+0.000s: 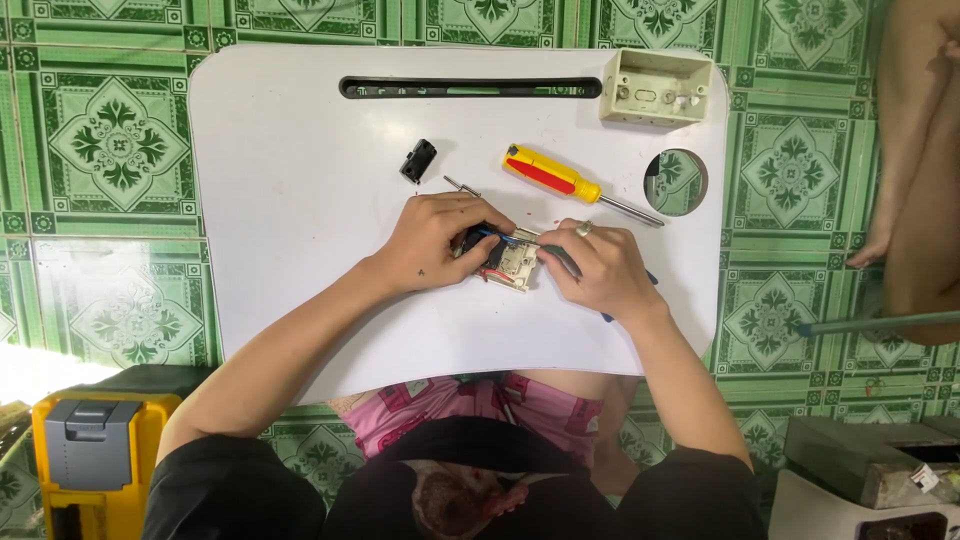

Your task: Assembling an electrical switch plate by installing internal components and securing them with screws using a screwdriver.

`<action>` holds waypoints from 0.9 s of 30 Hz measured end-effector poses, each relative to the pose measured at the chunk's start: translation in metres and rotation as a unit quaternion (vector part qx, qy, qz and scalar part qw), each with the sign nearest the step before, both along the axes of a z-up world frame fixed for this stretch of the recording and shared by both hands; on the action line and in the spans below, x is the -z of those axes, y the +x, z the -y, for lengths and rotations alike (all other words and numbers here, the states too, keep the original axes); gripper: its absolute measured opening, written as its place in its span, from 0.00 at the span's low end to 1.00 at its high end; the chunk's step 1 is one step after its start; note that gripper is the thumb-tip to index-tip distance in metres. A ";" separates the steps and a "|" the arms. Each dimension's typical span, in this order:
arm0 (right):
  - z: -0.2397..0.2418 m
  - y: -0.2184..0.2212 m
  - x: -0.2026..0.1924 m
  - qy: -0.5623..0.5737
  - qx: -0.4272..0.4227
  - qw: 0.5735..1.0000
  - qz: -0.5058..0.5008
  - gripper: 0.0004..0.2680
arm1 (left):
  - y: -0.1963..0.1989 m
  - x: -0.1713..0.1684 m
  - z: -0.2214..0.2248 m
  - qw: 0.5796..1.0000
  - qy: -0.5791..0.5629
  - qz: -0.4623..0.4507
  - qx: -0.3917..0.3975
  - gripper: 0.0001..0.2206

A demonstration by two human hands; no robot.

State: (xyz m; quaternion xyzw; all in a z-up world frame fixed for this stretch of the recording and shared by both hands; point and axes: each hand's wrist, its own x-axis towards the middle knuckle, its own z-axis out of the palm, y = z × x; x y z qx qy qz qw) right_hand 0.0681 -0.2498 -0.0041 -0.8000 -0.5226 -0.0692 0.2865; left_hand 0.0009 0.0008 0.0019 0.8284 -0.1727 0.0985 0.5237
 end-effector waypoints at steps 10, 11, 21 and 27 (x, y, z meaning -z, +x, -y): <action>0.000 0.000 0.003 0.025 -0.019 0.998 0.056 0.04 | 0.003 0.001 -0.001 0.999 -0.036 -0.004 0.015 0.05; 0.000 -0.001 0.003 0.024 -0.020 0.998 0.052 0.04 | 0.003 0.001 -0.001 0.999 -0.042 -0.006 0.017 0.05; -0.006 -0.008 -0.002 0.020 -0.011 0.993 0.112 0.02 | 0.003 0.002 -0.001 0.998 -0.055 -0.019 0.015 0.05; -0.004 -0.007 0.000 0.013 -0.029 0.990 0.140 0.04 | 0.002 0.005 0.001 0.999 -0.048 -0.012 0.007 0.05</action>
